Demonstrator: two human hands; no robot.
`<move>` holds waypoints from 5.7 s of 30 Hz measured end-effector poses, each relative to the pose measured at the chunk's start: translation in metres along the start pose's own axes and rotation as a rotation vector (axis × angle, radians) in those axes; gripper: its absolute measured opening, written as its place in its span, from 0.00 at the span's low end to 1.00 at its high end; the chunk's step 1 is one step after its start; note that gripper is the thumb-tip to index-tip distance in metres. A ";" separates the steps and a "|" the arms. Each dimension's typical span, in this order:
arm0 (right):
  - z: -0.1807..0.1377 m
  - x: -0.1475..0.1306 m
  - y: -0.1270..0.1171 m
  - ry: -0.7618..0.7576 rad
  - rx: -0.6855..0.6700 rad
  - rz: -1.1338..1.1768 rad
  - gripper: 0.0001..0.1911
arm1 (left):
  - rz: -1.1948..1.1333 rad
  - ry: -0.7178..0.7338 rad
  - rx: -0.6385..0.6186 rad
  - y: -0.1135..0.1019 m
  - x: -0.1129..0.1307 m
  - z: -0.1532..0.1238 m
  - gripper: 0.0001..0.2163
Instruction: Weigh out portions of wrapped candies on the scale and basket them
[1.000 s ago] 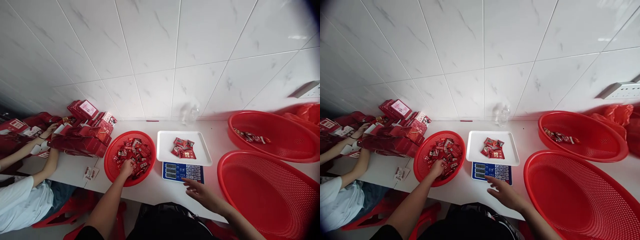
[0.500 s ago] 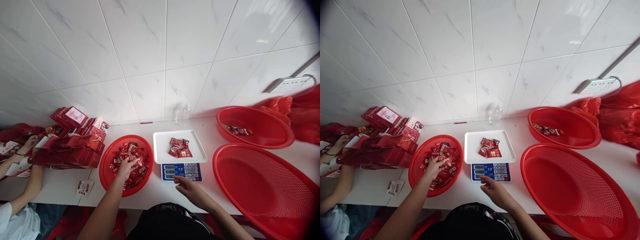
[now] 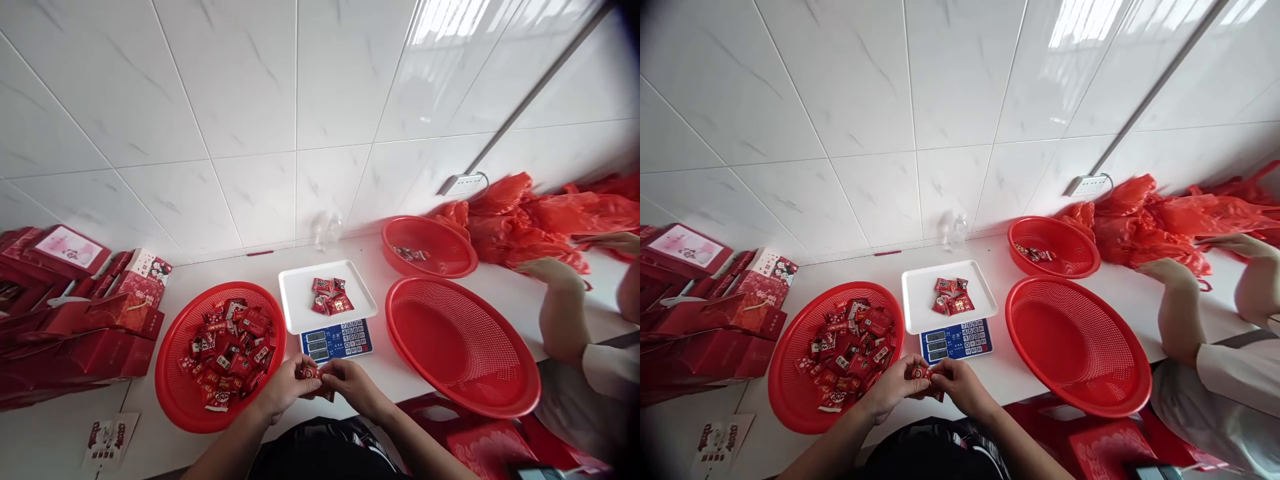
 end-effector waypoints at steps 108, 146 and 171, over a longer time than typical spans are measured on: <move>0.000 0.022 -0.043 -0.100 0.030 -0.975 0.23 | 0.179 -0.072 0.582 -0.174 -0.049 0.031 0.15; 0.008 0.003 -0.039 -0.026 0.120 -0.091 0.21 | -0.111 -0.076 0.033 0.017 -0.017 0.039 0.19; 0.030 0.023 -0.096 0.020 0.172 -0.269 0.13 | 1.192 0.502 0.504 -0.041 0.060 0.126 0.17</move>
Point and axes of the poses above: each hand's wrist, its own z-axis towards the middle knuckle, its own y-axis out of the palm, x = y × z, the point moved 5 cm from there along z, towards the middle knuckle, and after that the axes turned 1 degree about x, right-handed, at the moved point
